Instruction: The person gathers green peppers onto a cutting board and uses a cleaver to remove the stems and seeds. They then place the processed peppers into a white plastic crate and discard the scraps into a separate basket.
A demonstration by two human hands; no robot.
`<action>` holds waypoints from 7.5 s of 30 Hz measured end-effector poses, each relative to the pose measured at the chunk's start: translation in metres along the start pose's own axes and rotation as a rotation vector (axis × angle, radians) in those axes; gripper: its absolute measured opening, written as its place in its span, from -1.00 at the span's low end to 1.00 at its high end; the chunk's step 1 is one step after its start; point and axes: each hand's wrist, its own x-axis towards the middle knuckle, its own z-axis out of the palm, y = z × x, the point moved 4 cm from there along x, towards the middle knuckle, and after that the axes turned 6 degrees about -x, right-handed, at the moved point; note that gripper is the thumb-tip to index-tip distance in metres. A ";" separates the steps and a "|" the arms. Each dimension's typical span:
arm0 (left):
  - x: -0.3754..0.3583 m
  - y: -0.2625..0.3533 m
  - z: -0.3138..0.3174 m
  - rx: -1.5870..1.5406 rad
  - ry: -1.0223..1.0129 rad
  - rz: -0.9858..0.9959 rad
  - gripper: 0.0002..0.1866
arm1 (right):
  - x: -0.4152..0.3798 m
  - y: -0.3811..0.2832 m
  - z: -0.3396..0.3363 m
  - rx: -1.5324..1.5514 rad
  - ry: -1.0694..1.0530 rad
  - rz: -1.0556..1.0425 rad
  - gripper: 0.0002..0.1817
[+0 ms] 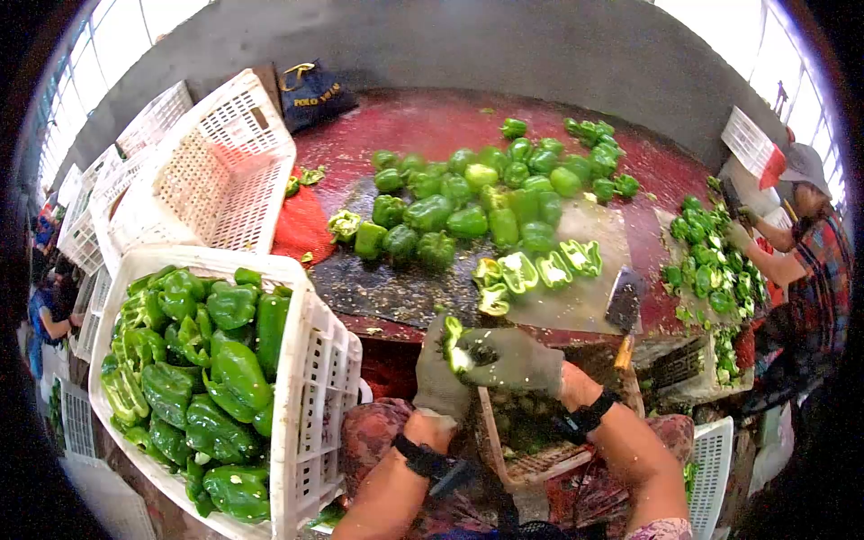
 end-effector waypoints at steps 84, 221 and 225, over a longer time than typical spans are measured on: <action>-0.100 0.004 0.085 1.753 -0.702 1.116 -0.38 | -0.134 0.074 0.017 0.153 0.747 0.177 -0.80; -0.287 0.577 -0.294 0.910 0.353 0.916 -0.58 | -0.100 0.056 0.040 -0.448 0.461 0.144 -0.64; -0.295 0.442 -0.122 1.646 0.783 1.345 -0.59 | -0.046 0.078 0.009 -0.398 0.565 0.139 -0.58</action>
